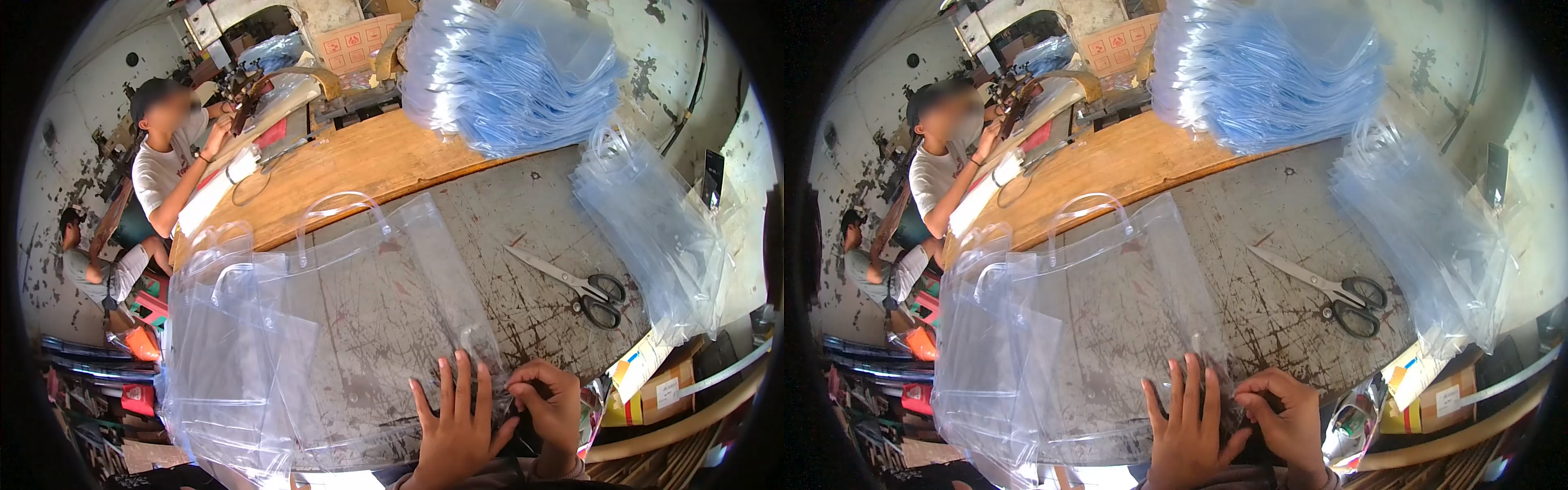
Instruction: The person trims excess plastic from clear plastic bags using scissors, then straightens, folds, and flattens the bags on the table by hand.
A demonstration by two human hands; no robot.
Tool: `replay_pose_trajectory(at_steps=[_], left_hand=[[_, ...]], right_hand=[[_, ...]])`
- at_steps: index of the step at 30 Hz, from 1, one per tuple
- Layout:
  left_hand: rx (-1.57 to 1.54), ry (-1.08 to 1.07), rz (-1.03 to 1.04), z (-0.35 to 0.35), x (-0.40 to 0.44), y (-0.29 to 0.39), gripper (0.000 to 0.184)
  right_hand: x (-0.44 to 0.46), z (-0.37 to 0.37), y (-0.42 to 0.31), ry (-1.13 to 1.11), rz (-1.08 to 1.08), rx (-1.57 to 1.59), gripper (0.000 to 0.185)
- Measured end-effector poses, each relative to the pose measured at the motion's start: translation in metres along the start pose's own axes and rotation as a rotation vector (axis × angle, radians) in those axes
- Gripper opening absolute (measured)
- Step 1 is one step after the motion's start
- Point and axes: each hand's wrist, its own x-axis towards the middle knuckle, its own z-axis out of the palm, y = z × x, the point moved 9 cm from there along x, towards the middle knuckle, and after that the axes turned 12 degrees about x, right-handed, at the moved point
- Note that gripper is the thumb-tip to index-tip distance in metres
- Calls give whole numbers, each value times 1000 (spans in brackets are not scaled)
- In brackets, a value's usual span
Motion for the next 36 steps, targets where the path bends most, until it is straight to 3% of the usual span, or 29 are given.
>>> replay_pose_trajectory(at_steps=[3, 8, 14, 16, 22, 30, 36], left_hand=[[-110, 0, -41, -7, 0, 1, 71], [-28, -1, -8, 1, -1, 0, 72], [-26, 9, -19, 0, 0, -1, 72], [-31, 10, -18, 2, -1, 1, 72], [-74, 25, -43, 5, -4, 3, 76], [20, -36, 4, 6, 0, 1, 73], [-112, 2, -37, -6, 1, 1, 75]], right_hand=[[2, 0, 5, -31, 64, 103, 4], [4, 4, 5, -102, 112, 84, 4], [6, 8, 0, -137, -43, 46, 8], [6, 14, -11, -178, -186, -155, 14], [7, 20, -18, -137, -246, -369, 16], [5, 20, -19, -138, -310, -386, 13], [5, 21, -20, -142, -316, -383, 12]])
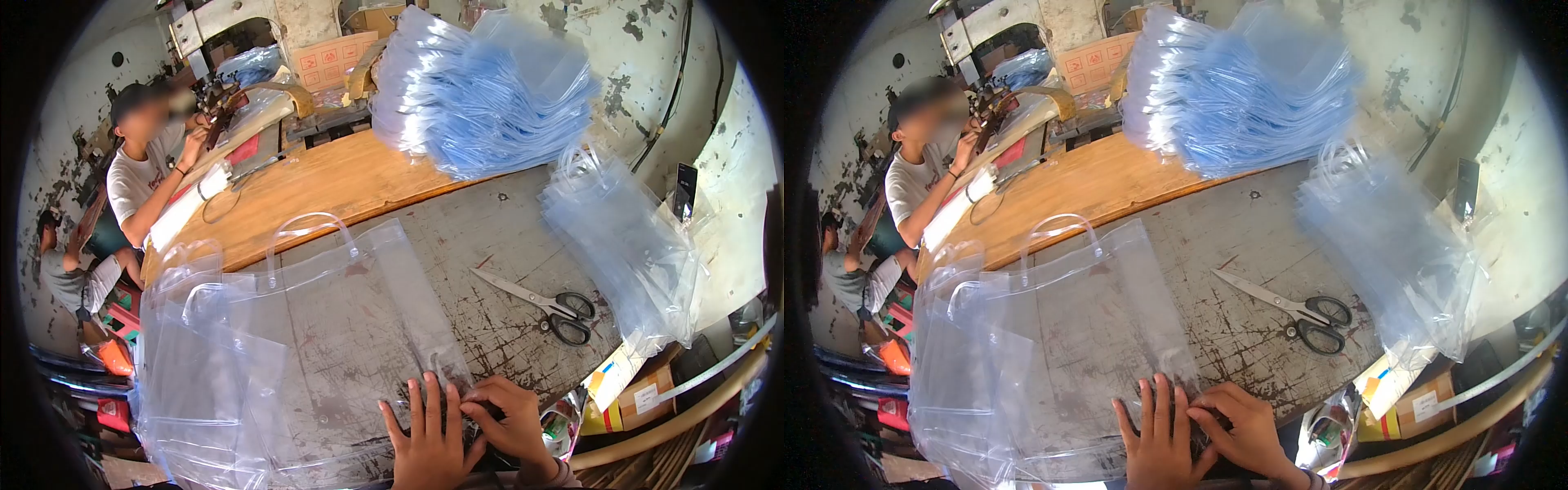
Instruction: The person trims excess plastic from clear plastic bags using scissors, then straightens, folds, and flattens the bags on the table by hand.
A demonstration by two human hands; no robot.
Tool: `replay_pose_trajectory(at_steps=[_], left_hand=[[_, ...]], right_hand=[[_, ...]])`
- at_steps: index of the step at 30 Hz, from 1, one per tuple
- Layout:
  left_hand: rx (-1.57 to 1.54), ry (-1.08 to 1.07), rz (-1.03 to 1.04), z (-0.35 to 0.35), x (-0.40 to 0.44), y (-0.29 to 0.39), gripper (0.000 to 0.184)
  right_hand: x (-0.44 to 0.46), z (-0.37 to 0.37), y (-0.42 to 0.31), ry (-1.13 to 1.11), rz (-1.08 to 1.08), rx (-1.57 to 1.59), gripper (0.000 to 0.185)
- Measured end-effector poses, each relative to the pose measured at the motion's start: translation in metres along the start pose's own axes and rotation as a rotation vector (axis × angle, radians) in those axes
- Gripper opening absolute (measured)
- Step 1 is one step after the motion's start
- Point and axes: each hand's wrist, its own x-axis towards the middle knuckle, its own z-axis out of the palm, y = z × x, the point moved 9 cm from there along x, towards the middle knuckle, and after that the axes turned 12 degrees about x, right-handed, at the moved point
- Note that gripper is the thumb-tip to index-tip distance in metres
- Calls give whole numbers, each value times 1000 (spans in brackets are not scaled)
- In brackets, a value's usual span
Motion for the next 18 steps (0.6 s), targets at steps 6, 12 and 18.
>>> replay_pose_trajectory(at_steps=[6, 12, 18], left_hand=[[119, -54, 24, 16, -2, -2, 72], [11, -3, 8, 1, 0, 0, 74], [14, 13, 3, 1, -1, -1, 75]], right_hand=[[0, 0, -1, -13, -23, -1, 12], [-1, -1, 1, -12, -9, -16, 9], [-2, 1, 0, -31, -6, -24, 9]])
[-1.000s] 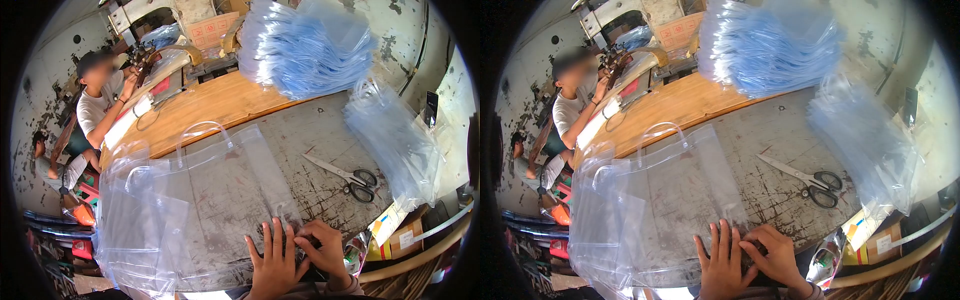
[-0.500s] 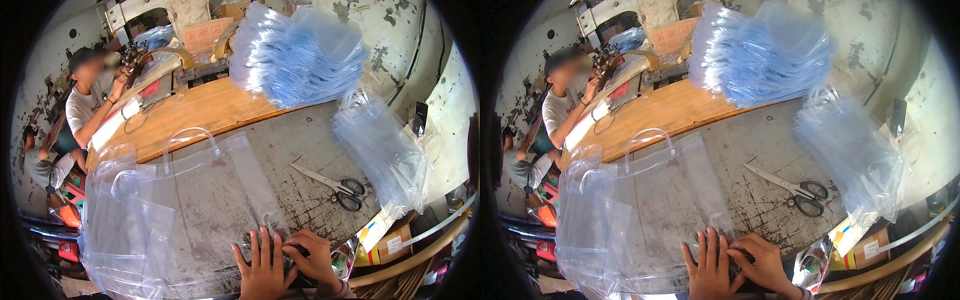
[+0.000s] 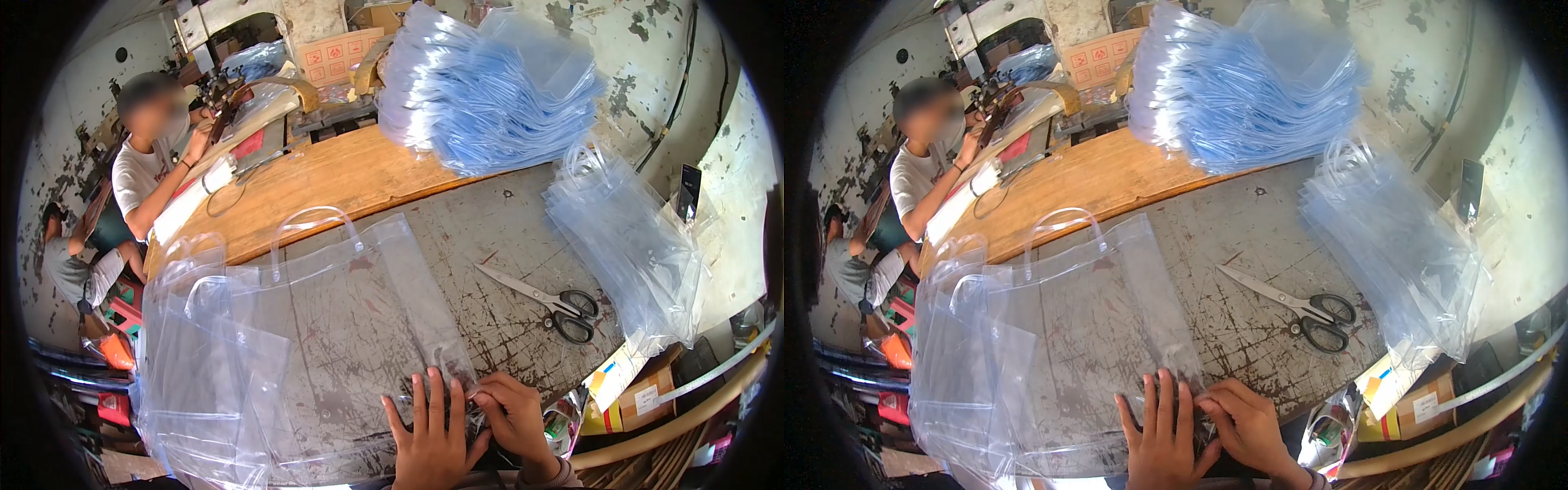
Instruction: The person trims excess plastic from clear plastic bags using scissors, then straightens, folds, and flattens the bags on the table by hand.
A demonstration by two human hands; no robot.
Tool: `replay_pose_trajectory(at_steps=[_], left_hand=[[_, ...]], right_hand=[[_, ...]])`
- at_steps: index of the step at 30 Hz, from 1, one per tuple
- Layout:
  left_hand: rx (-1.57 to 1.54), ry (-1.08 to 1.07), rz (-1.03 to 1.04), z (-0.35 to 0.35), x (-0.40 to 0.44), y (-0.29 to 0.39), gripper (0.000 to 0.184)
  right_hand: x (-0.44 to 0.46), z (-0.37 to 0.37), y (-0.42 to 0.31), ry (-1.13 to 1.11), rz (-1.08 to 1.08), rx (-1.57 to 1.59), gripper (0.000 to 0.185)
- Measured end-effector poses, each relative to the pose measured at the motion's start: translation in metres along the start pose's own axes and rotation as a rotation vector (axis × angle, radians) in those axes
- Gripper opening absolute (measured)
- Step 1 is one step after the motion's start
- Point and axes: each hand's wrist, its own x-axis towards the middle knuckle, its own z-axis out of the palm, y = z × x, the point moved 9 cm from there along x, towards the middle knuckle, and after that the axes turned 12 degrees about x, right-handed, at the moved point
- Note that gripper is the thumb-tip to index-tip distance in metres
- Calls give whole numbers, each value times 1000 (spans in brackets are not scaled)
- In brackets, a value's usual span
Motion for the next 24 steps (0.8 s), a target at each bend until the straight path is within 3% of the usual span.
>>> replay_pose_trajectory(at_steps=[24], left_hand=[[-12, 12, -2, 2, -2, 0, 77]], right_hand=[[2, -1, -1, 23, 16, 22, 10]])
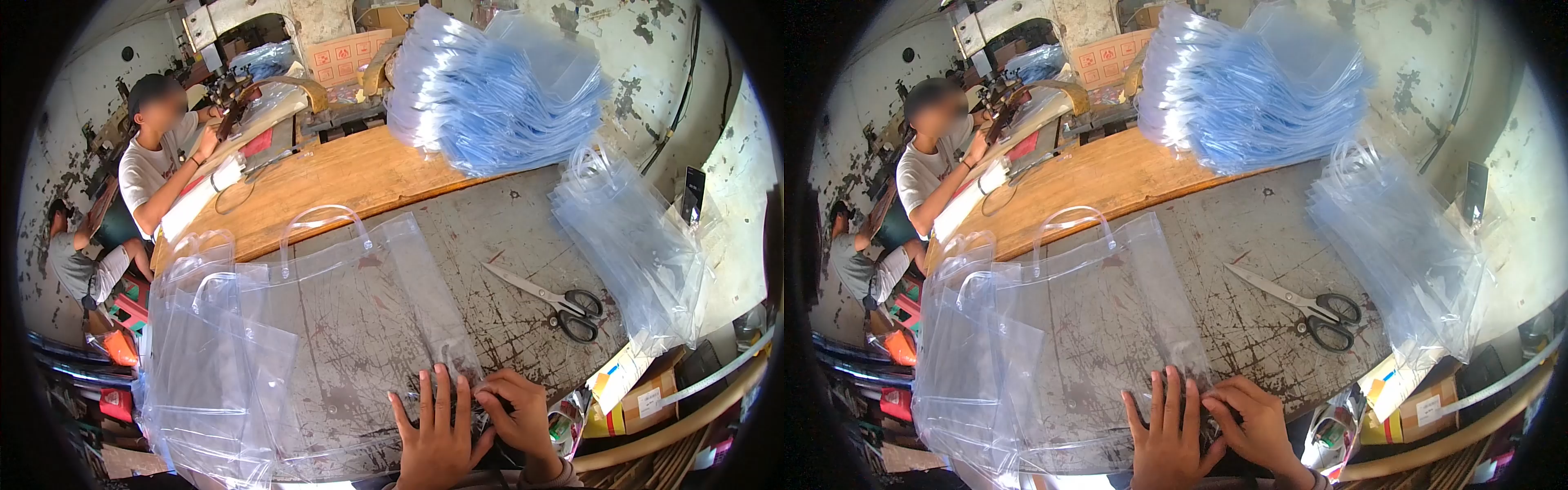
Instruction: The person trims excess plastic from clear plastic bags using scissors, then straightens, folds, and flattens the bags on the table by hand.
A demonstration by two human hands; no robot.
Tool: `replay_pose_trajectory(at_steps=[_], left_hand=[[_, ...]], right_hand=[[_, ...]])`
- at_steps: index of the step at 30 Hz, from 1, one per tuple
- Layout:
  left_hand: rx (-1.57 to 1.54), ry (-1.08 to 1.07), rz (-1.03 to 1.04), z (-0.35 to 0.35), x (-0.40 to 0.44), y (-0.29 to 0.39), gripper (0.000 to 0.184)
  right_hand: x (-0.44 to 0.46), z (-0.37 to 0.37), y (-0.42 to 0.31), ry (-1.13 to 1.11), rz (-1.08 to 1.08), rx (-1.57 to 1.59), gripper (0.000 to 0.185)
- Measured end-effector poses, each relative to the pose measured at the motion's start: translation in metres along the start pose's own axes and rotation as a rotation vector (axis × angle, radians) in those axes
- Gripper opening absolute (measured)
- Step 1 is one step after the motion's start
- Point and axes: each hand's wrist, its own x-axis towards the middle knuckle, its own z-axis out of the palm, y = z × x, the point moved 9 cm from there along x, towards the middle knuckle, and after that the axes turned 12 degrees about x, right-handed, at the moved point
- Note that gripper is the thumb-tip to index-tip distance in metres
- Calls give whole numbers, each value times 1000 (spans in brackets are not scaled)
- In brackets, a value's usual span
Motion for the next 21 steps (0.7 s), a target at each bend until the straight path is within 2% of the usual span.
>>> replay_pose_trajectory(at_steps=[3, 6, 11, 12, 15, 16, 17, 19, 21], left_hand=[[0, 10, 0, -1, 1, 0, 77], [-21, -6, 1, -4, 1, 1, 79], [22, -32, 42, -11, 3, 3, 80], [31, -61, 63, -4, 2, 3, 79], [23, -99, 91, 3, 1, 4, 79], [13, -86, 85, 3, 2, 3, 79], [4, -74, 76, 2, 2, 2, 79], [-2, -78, 72, 3, 1, 2, 79], [2, -63, 70, 1, 3, 2, 79]], right_hand=[[1, -3, 0, 42, 18, 33, 8], [0, -5, 7, -45, 24, 26, 12], [1, -2, 19, -281, 238, 343, 13], [0, -2, 22, -299, 224, 334, 15], [-3, -4, 33, -200, 324, 494, 17], [-4, -5, 37, -159, 357, 642, 20], [-4, -5, 39, -157, 369, 644, 20], [1, -7, 30, -167, 245, 537, 22], [2, -6, 31, -130, 263, 602, 23]])
